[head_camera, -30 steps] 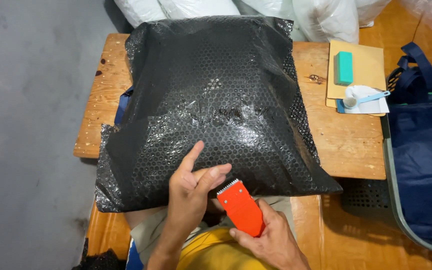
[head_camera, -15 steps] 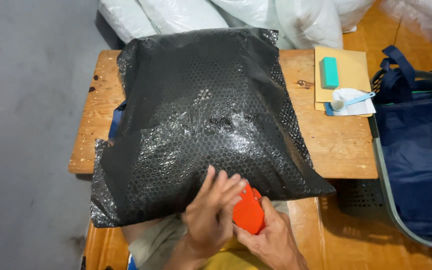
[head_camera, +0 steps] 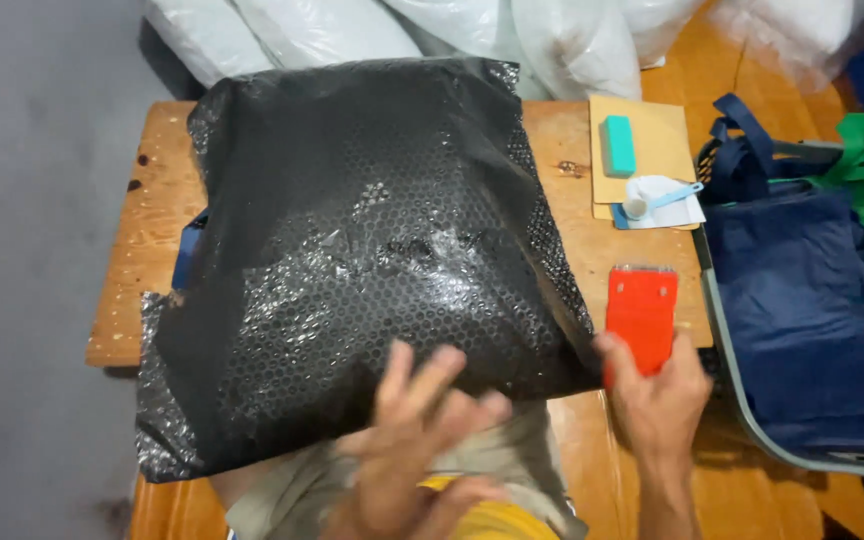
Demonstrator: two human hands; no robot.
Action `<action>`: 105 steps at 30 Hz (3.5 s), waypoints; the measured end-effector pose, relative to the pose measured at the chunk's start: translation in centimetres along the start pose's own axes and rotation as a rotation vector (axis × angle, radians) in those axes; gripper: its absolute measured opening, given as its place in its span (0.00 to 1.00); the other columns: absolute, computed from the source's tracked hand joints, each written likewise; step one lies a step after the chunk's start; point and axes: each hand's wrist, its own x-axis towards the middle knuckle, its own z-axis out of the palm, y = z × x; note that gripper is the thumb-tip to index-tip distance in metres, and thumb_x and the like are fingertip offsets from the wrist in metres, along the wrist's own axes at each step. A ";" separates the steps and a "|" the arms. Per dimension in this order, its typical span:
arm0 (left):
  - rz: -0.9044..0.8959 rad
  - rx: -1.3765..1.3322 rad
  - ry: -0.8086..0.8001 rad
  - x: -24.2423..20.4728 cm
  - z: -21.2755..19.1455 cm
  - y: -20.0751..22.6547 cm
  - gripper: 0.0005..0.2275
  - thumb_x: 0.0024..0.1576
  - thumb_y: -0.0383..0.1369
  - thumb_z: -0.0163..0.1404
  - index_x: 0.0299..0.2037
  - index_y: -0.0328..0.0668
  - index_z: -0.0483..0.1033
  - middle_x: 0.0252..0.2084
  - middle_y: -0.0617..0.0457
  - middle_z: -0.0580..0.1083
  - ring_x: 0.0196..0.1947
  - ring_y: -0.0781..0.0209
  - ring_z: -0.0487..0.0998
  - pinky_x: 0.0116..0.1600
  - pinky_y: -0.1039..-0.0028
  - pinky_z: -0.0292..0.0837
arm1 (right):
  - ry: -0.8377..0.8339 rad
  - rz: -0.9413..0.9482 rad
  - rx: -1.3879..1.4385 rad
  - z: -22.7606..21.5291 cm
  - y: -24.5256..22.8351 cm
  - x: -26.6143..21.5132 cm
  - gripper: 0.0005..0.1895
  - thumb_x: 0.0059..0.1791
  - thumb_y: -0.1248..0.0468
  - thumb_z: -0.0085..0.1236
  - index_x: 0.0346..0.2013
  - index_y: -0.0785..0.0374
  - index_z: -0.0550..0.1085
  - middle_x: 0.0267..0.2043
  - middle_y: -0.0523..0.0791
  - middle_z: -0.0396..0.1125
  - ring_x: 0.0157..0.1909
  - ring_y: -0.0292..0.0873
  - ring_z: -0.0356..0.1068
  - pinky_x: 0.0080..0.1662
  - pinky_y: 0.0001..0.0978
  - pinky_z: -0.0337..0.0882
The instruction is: Sealing a black bubble wrap package using a red tape dispenser on a wooden workbench.
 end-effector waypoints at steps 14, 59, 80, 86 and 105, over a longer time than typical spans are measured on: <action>-0.331 -0.832 0.282 -1.7 0.6 -0.2 0.36 0.64 0.40 0.51 0.72 0.22 0.43 0.77 0.28 0.47 0.70 0.37 0.68 0.57 0.77 0.71 | 0.294 -0.667 -0.902 9.6 18.0 12.5 0.27 0.50 0.39 0.66 0.32 0.59 0.69 0.30 0.48 0.65 0.27 0.54 0.65 0.34 0.46 0.64; 0.021 0.038 0.247 -2.5 -4.2 -5.4 0.39 0.66 0.64 0.27 0.80 0.50 0.32 0.75 0.53 0.62 0.79 0.25 0.55 0.80 0.27 0.30 | -0.252 -0.637 0.675 4.8 -17.3 -10.6 0.03 0.45 0.75 0.62 0.32 0.69 0.76 0.30 0.51 0.74 0.30 0.41 0.74 0.37 0.25 0.76; -0.557 0.456 0.028 -0.5 -12.7 -17.6 0.18 0.57 0.43 0.58 0.58 0.57 0.78 0.46 0.63 0.78 0.57 0.58 0.71 0.63 0.56 0.56 | -0.451 -0.487 0.658 7.5 -19.1 -1.4 0.16 0.54 0.67 0.58 0.56 0.65 0.74 0.57 0.49 0.57 0.54 0.41 0.57 0.52 0.33 0.72; -0.720 0.244 -0.048 1.4 -14.4 -17.9 0.15 0.54 0.41 0.61 0.51 0.59 0.80 0.39 0.63 0.80 0.53 0.57 0.75 0.59 0.57 0.55 | -0.980 -0.055 0.954 11.0 -19.8 0.4 0.18 0.51 0.68 0.56 0.55 0.69 0.73 0.26 0.38 0.58 0.25 0.28 0.56 0.23 0.16 0.60; -0.905 -0.270 0.106 1.2 -13.9 -20.5 0.15 0.50 0.29 0.60 0.46 0.43 0.73 0.33 0.53 0.78 0.33 0.59 0.75 0.44 0.71 0.68 | -1.470 0.309 1.005 14.4 -21.9 1.5 0.19 0.54 0.68 0.49 0.58 0.74 0.69 0.19 0.35 0.45 0.15 0.24 0.43 0.13 0.11 0.47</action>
